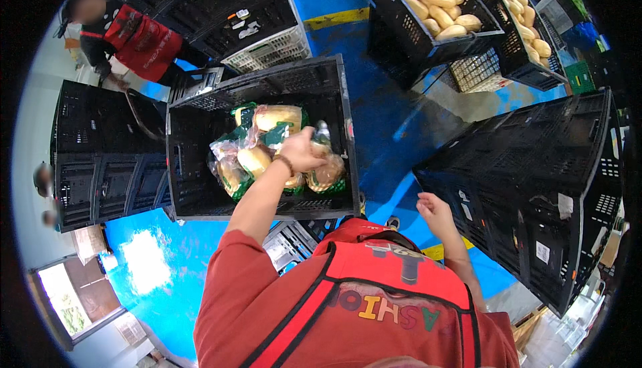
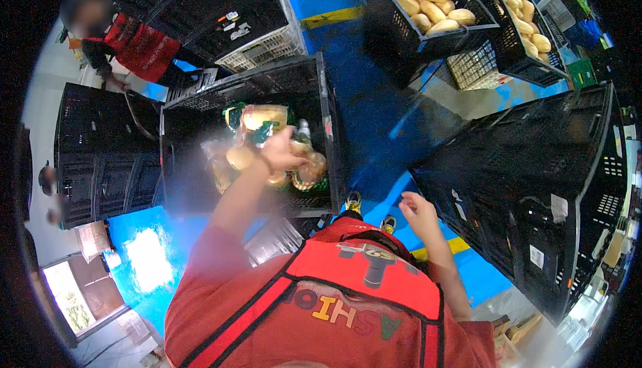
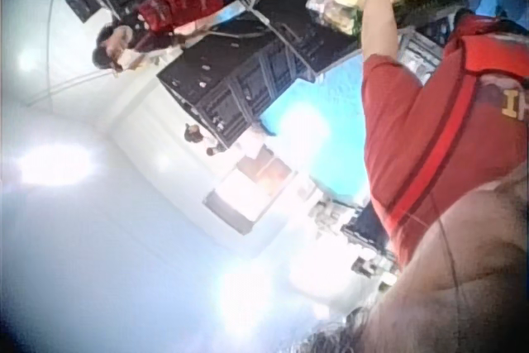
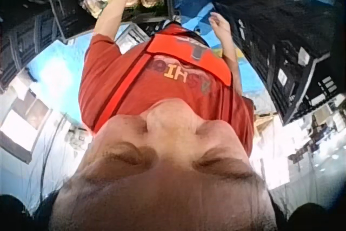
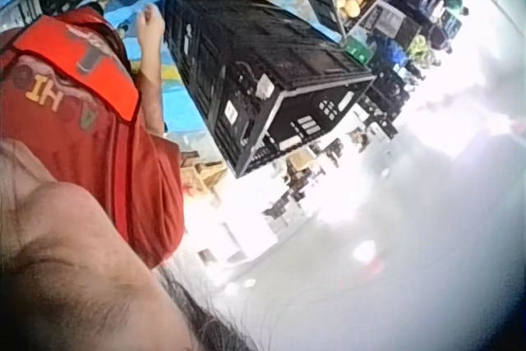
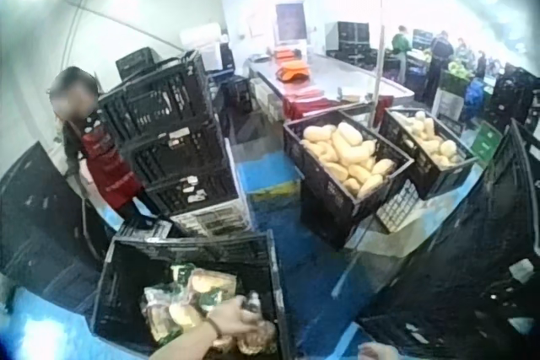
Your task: The person handles packaged daikon radishes, applying printed labels to each package and arranging them in black plastic crates. The person also moves crates and repositions packages to organize the display.
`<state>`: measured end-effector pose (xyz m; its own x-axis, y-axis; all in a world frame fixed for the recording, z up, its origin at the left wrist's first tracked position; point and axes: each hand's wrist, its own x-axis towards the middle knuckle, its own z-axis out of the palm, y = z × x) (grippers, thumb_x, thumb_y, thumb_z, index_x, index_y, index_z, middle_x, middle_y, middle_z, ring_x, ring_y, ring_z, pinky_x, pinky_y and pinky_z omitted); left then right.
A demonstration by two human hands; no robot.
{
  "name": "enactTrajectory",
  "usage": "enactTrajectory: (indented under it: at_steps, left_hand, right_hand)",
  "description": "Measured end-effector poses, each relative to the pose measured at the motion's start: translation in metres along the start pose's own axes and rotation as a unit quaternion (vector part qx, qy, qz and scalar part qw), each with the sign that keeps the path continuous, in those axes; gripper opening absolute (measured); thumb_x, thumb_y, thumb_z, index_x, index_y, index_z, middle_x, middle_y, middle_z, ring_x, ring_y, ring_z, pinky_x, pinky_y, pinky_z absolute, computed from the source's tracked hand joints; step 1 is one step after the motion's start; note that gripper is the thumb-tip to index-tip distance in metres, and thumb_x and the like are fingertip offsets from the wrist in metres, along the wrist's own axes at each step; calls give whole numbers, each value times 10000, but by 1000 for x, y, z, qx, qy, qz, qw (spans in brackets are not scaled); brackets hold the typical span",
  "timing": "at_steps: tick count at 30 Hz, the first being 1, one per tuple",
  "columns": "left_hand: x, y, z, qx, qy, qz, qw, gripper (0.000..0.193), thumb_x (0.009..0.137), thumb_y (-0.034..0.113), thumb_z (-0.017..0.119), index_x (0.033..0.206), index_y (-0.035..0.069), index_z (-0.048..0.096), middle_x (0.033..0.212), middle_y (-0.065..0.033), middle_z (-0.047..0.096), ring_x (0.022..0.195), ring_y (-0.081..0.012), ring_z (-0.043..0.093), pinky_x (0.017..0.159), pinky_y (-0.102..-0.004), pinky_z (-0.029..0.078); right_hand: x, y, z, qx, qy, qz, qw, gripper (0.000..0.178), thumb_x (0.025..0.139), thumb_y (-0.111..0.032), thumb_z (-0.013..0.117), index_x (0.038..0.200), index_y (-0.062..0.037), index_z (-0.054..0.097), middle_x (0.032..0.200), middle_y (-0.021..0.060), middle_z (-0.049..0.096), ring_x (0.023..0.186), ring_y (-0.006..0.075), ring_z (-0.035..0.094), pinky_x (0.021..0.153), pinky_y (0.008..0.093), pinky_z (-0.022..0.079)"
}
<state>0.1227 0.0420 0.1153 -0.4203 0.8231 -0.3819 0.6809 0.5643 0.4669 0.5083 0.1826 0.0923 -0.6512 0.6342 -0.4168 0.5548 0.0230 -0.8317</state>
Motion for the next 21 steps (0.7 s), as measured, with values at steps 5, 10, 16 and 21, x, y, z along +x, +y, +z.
enactTrajectory:
  at_steps: [5,10,16,21]
  left_hand:
    - [-46,46,-78,-20,329,160,931,768,499,357,840,1084,-30,527,911,-191,596,849,-372,560,769,-430,455]
    - [-90,156,-146,98,458,291,834,770,477,219,867,1129,-25,538,1005,-185,584,933,-364,548,832,-434,416]
    - [-101,288,-146,-303,445,522,662,1015,530,183,908,1318,47,282,1252,-228,454,1105,-314,514,923,-427,459]
    - [-100,400,-151,-332,467,657,490,1022,598,201,870,1368,168,199,1314,-234,395,1134,-354,498,919,-467,482]
  right_hand:
    - [-6,-126,-26,-5,8,-147,989,330,810,-117,666,1112,-12,584,1008,129,641,905,213,632,778,300,499]
    - [-21,-241,-57,-176,118,-443,871,637,692,-206,766,1257,-79,500,1221,150,529,1112,312,522,934,398,437]
    - [-77,-319,-135,-330,348,-539,692,657,673,-353,715,1246,-147,468,1113,134,557,1033,321,552,867,440,446]
    - [-137,-345,-232,-393,392,-602,574,504,668,-290,721,1112,-149,529,899,86,612,787,287,636,682,392,517]
